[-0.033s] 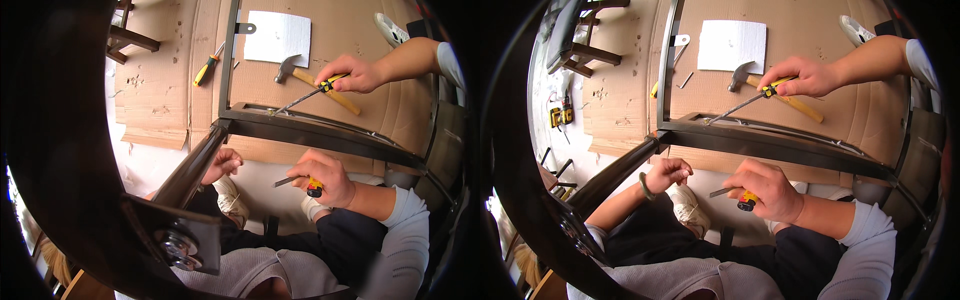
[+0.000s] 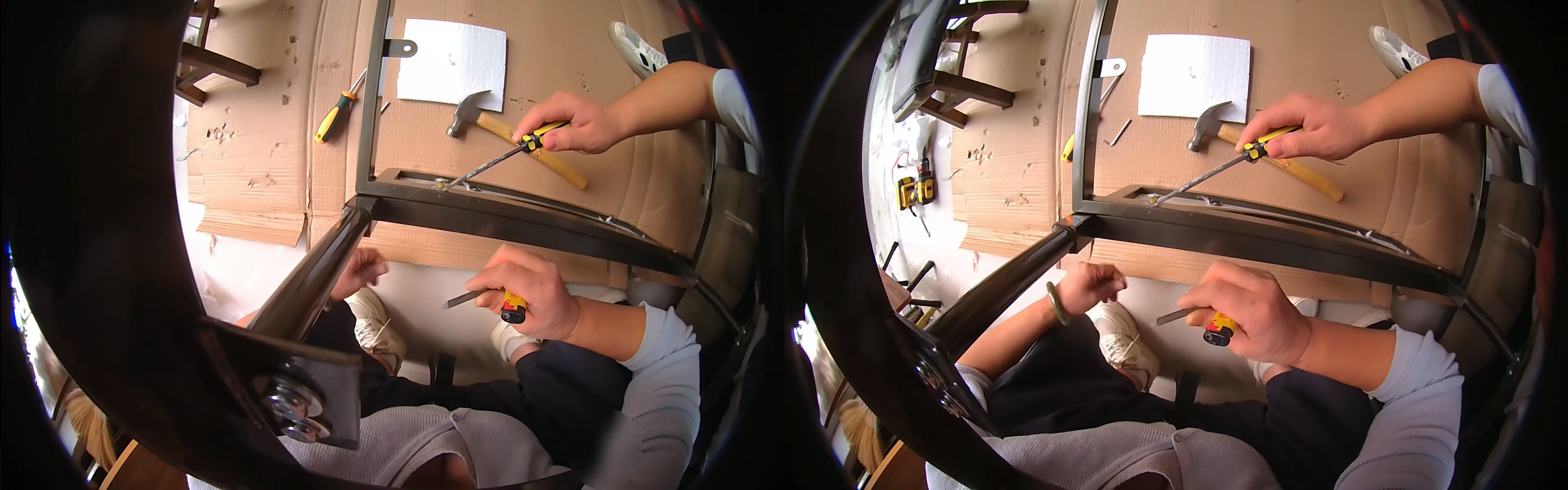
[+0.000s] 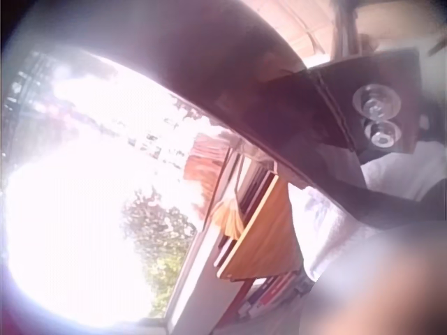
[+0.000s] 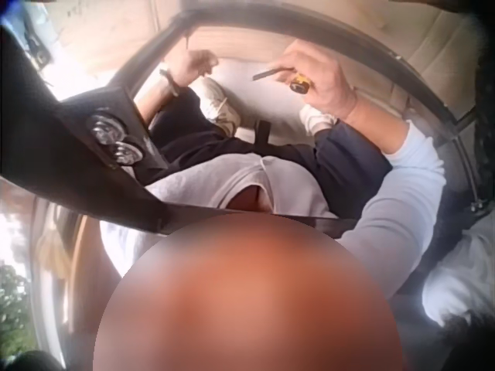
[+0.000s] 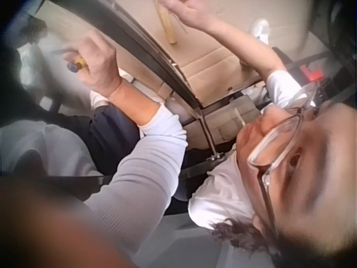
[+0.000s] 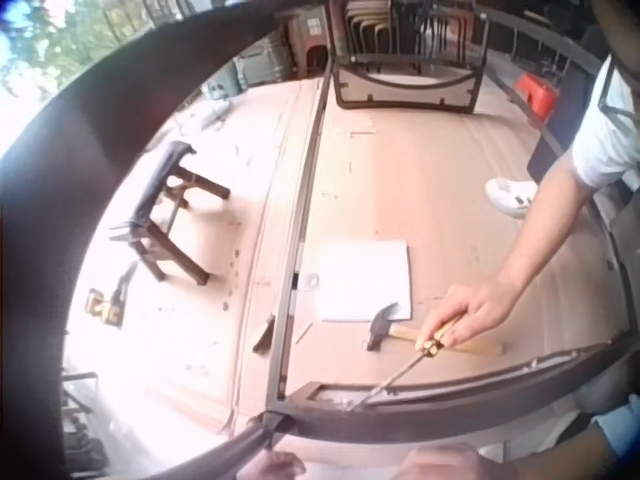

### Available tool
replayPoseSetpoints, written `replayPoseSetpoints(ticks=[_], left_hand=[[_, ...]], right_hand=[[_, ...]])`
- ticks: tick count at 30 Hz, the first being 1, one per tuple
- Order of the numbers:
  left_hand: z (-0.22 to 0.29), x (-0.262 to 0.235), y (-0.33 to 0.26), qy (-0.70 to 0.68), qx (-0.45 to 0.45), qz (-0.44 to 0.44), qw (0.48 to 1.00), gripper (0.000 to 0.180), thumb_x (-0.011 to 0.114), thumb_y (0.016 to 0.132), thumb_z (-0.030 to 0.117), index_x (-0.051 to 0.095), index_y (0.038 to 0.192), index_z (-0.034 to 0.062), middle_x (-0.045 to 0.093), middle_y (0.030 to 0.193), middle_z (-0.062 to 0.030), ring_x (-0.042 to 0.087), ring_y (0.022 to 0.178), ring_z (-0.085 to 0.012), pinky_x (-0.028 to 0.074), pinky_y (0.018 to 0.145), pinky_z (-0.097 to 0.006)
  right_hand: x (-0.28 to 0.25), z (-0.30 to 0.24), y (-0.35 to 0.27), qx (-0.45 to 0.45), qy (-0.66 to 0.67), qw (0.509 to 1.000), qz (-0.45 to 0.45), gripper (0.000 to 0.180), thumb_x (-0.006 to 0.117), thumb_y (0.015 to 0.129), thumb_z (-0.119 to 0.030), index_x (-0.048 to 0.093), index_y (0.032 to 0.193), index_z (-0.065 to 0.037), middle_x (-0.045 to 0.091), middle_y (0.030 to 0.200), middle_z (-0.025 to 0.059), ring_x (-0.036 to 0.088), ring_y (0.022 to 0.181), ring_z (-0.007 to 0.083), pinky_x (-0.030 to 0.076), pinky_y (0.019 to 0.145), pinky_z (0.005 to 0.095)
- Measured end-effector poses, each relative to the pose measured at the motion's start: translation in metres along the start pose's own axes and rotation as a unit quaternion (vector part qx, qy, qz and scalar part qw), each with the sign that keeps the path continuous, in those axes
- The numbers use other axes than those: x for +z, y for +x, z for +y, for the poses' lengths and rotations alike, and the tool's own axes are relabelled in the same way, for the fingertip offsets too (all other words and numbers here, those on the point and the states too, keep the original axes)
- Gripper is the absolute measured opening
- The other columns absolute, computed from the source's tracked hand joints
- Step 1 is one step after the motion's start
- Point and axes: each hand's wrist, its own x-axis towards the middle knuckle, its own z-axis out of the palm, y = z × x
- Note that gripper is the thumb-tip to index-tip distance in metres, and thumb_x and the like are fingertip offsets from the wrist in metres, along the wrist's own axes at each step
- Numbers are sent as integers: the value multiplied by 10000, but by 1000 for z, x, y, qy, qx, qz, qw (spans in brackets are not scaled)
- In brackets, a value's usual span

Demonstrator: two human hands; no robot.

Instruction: The person assembles a metal chair frame by inserting pins and tightening screws with a screwdriver and hammer. They work on multiple joints, aligning parts and securing them while another person assists by holding the frame.

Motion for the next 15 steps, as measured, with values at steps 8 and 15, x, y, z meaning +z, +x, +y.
replayPoseSetpoints(ticks=[8, 15], left_hand=[[-82, -32, 0, 304, -107, 53, 945, 187, 566, 886, 230, 665, 901, 72, 664, 782, -94, 654, 757, -234, 509, 690, -348], [-29, -77, -1, 259, -58, 156, 952, 310, 599, 901, 306, 633, 836, 5, 583, 661, -52, 536, 617, -131, 448, 569, -283]], right_hand=[[-6, -5, 16, -84, -60, 994, 42, 261, 730, 691, 25, 633, 928, -26, 552, 772, 88, 564, 630, 226, 457, 561, 314], [-38, -7, 40, -44, -166, 978, 116, 142, 676, 793, -41, 629, 925, -21, 546, 731, 93, 547, 605, 218, 442, 546, 300]])
